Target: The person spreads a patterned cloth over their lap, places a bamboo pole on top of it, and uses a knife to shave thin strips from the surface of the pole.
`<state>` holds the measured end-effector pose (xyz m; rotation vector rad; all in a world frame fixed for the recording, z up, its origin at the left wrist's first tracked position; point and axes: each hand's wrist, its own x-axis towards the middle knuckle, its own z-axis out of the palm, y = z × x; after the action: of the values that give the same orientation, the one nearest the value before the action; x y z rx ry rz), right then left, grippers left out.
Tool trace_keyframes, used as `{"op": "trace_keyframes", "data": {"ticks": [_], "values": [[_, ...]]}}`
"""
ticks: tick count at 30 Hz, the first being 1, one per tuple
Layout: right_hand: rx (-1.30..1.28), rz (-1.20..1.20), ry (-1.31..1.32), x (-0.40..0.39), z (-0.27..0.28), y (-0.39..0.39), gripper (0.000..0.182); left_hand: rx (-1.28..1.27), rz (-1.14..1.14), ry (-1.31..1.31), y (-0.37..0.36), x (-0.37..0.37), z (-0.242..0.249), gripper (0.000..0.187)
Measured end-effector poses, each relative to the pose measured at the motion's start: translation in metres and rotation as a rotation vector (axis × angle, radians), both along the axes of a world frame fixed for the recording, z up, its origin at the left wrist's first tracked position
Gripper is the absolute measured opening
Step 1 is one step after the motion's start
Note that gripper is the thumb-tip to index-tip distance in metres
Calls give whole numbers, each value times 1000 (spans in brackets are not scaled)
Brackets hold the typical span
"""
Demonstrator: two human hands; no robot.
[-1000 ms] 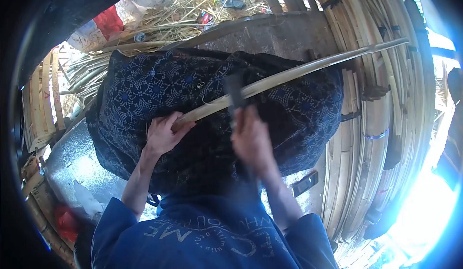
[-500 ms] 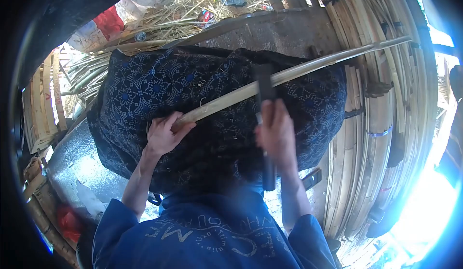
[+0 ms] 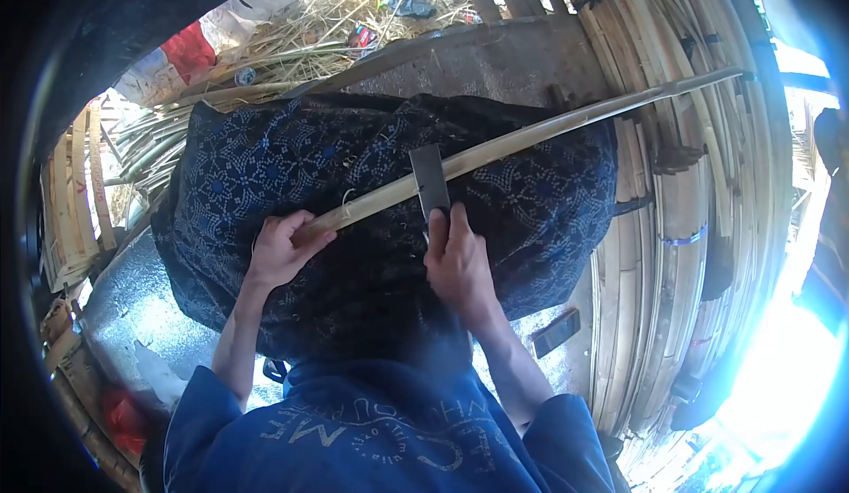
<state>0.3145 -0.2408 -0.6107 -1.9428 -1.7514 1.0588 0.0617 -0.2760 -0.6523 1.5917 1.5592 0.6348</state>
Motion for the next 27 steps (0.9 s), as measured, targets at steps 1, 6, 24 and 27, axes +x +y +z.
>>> {"op": "trace_keyframes", "data": {"ticks": [1, 6, 24, 27], "values": [[-107, -41, 36, 3, 7, 3, 28, -6, -5, 2, 1, 0, 2, 36], [-174, -282, 81, 35, 40, 35, 34, -146, 9, -1, 1, -1, 12, 36], [-130, 29, -5, 8, 9, -3, 26, -52, 21, 53, -3, 3, 8, 35], [-214, -245, 41, 11, 33, 20, 25, -92, 23, 40, 0, 3, 5, 37]]}}
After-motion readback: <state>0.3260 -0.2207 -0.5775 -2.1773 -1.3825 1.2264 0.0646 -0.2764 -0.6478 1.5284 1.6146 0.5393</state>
